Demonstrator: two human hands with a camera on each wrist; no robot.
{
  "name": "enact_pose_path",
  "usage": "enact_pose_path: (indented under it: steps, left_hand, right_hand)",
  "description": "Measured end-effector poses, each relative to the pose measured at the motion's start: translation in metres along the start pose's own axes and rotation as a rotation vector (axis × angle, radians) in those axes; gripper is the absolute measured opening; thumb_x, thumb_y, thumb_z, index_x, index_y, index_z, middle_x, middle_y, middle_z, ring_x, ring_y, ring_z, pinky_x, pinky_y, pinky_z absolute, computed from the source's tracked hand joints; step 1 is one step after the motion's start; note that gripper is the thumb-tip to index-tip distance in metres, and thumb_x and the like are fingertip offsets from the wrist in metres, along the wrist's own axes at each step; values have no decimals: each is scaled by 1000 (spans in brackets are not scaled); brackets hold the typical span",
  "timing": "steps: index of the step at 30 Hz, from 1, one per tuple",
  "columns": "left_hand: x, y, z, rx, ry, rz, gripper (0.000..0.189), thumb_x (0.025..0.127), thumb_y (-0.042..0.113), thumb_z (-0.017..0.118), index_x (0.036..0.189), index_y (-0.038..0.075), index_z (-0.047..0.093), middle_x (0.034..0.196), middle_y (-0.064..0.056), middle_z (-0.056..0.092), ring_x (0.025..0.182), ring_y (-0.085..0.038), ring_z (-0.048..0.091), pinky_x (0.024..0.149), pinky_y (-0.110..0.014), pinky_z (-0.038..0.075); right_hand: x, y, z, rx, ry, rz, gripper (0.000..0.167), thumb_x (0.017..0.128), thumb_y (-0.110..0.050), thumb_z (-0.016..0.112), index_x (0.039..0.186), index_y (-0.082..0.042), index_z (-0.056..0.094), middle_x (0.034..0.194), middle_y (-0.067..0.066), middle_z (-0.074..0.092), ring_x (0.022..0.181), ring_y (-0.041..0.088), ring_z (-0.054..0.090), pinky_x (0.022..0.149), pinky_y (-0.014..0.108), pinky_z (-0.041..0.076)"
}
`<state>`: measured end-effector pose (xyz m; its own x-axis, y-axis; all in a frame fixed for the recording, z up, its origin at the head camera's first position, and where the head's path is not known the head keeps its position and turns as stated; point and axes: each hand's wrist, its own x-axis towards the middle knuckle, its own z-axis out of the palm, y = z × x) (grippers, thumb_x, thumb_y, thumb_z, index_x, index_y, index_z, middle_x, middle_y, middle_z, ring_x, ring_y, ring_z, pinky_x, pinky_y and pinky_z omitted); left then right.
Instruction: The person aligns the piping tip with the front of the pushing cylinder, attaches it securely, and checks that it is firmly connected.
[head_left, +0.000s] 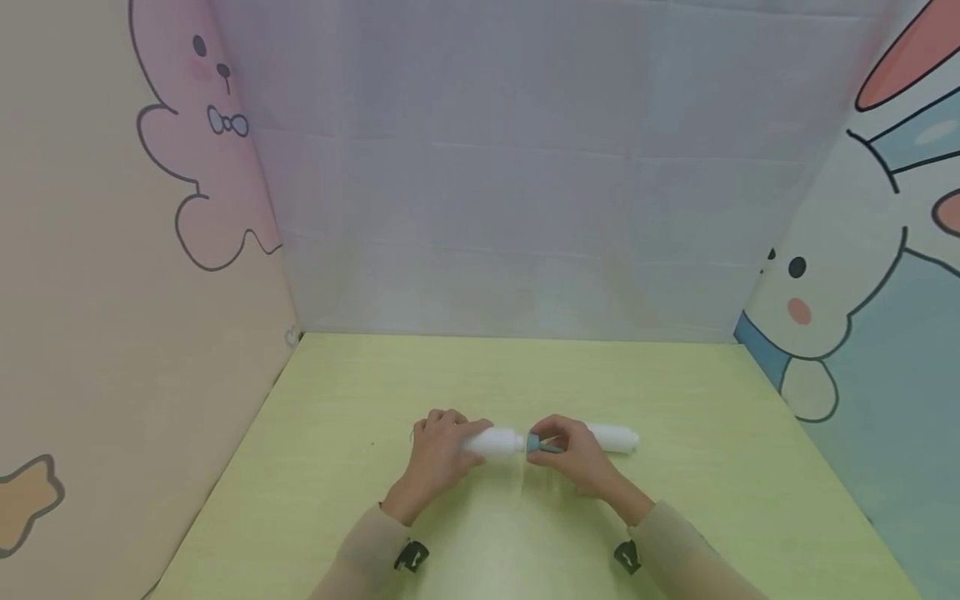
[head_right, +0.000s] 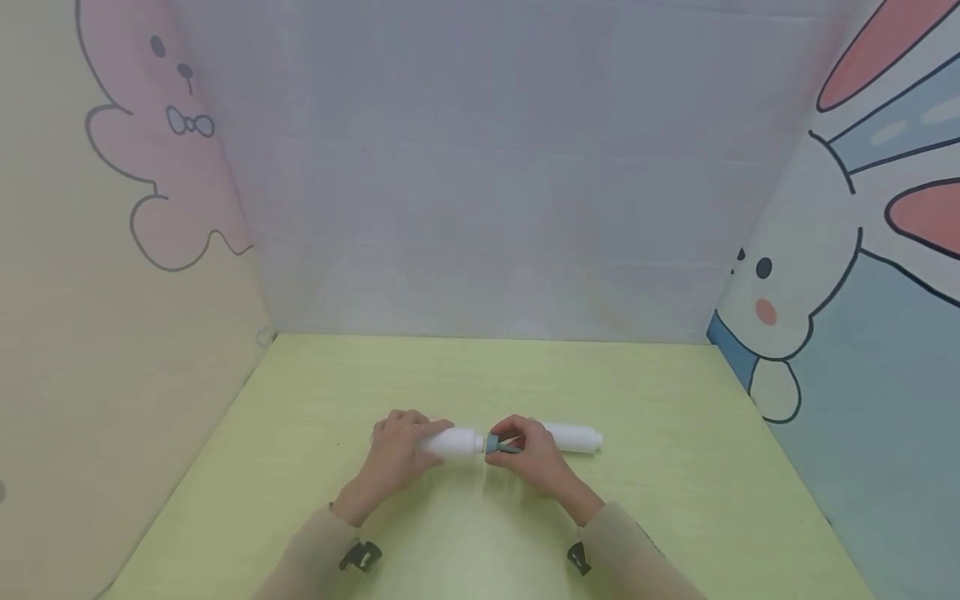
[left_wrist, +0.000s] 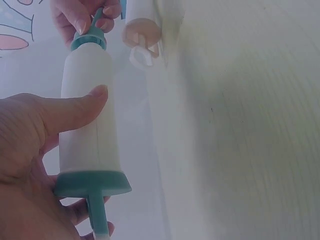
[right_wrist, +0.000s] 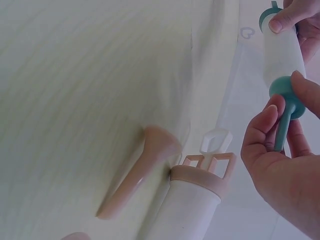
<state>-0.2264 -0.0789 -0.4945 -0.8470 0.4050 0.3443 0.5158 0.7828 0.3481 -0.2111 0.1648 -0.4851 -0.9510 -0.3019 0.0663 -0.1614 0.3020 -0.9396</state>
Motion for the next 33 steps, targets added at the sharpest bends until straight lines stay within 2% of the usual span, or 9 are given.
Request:
enact_pose_path:
  steps: [5,12,16,20,22,26,29,31,33]
  left_hand:
    - [-1,0,3,11,-1,8,45,71,31,84,113,30,70,98,-2,59,95,-30,48,75,-50,36]
    - [-1,1,5,23,-14,6,45,72,33,84,115,32,69,99,-1,60,96,-30,48,75,-50,36]
    - [-1,2,5,13,-30,10,45,73,31,83,115,31,69,99,-2,59,96,-31,48,75,-50,36]
    - [-2,5,2,3,-43,11,44,74,31,82,116,30,68,100,-2,58,97,-31,48,76,-51,36]
    - [-2,6,1,3,-48,11,44,75,31,82,116,30,68,100,-2,58,97,-31,48,76,-51,36]
    - [-1,7,0,5,-47,16,43,75,31,82,116,30,68,100,-2,59,96,-30,47,75,-49,36]
    - [-1,7,0,10,-43,24,43,75,31,82,116,30,68,100,-2,58,96,-30,47,75,-49,36]
    - [-1,7,0,14,-42,27,44,75,31,82,116,30,68,99,-2,58,96,-30,47,75,-50,36]
    - [-1,8,0,17,-47,26,44,75,30,82,116,30,68,99,-2,58,96,-30,47,76,-51,36]
  right_hand:
    - [-6,-21,0,-27,-14,-8,28,82,0,73,105,8,60,106,23,62,87,31,64,74,32,52]
    - [-7,-23,1,-37,-16,-18,27,82,1,73,105,8,61,106,23,60,87,32,64,74,31,52]
    - [-7,-22,2,-57,-18,-29,28,81,0,74,105,7,62,104,22,62,86,31,65,79,41,51]
    - [-6,-21,2,-60,-23,-44,28,80,1,74,104,8,62,102,22,64,85,32,66,89,54,42]
    - [-6,-21,1,-58,-27,-50,28,80,1,74,105,8,62,102,22,65,85,32,66,91,57,39]
    - [-6,-21,0,-62,-31,-45,29,81,-1,74,106,7,63,103,21,64,86,31,66,84,42,48]
    - [-6,-21,-1,-67,-32,-34,29,81,-2,74,106,6,63,104,20,64,86,31,65,74,31,51]
    - [-6,-21,-1,-66,-33,-32,29,81,-2,74,107,6,63,104,20,64,86,31,65,76,35,51]
    - [-6,-21,-1,-65,-32,-33,29,81,-2,74,107,7,64,104,21,65,86,31,66,86,45,47]
